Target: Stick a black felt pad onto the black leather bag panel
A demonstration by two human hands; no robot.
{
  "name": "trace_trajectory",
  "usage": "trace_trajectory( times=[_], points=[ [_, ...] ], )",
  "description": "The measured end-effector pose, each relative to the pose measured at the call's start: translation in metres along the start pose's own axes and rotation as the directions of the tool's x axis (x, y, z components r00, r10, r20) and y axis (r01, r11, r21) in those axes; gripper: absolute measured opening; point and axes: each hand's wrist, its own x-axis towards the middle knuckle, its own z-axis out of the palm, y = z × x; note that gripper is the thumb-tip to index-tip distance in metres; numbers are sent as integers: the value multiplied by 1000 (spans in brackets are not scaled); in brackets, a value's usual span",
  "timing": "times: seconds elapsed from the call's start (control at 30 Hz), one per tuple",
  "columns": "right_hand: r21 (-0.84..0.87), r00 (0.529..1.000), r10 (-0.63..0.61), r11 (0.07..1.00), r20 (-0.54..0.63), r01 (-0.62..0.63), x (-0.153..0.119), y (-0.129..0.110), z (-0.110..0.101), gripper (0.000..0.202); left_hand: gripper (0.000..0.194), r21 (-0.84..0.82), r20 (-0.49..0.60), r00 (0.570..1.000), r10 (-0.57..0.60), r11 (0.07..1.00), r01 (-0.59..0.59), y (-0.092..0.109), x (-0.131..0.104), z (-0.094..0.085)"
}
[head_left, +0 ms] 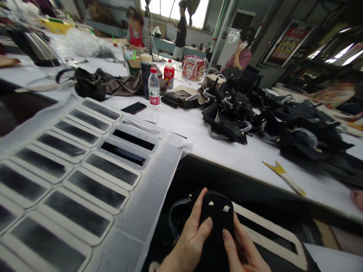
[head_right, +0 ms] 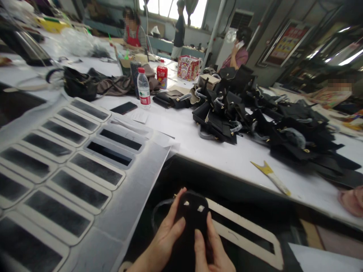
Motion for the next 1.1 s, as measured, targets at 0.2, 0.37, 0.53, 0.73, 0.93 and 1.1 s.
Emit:
trace_trajectory(
  times=[0.2,0.37,0.53,0.73,0.93,1.1],
  points=[
    [24,983,-60,998,172,56,32,-21,-12,66,53,73,71,977,201,976,-206,4,18,-5],
    [-55,978,-104,992,182,116,42,-25,-21,57,76,67,111,952,285,954,-294,9,32,-1],
    [-160,917,-333,915,219,370,60,-27,-25,39,82,156,139,956,258,948,-278,9,30,0],
    [-189,708,-655,684,265,704,73,-30,-18,25,95,178,176,934,310,924,-340,-2,33,-5],
    [60,699,-688,720,194,692,61,-30,-10,11,99,224,161,934,319,910,-350,-5,28,-6],
    [171,680,-706,708,198,685,51,-16,-10,20,85,243,173,889,425,856,-456,1,25,-4]
  ],
)
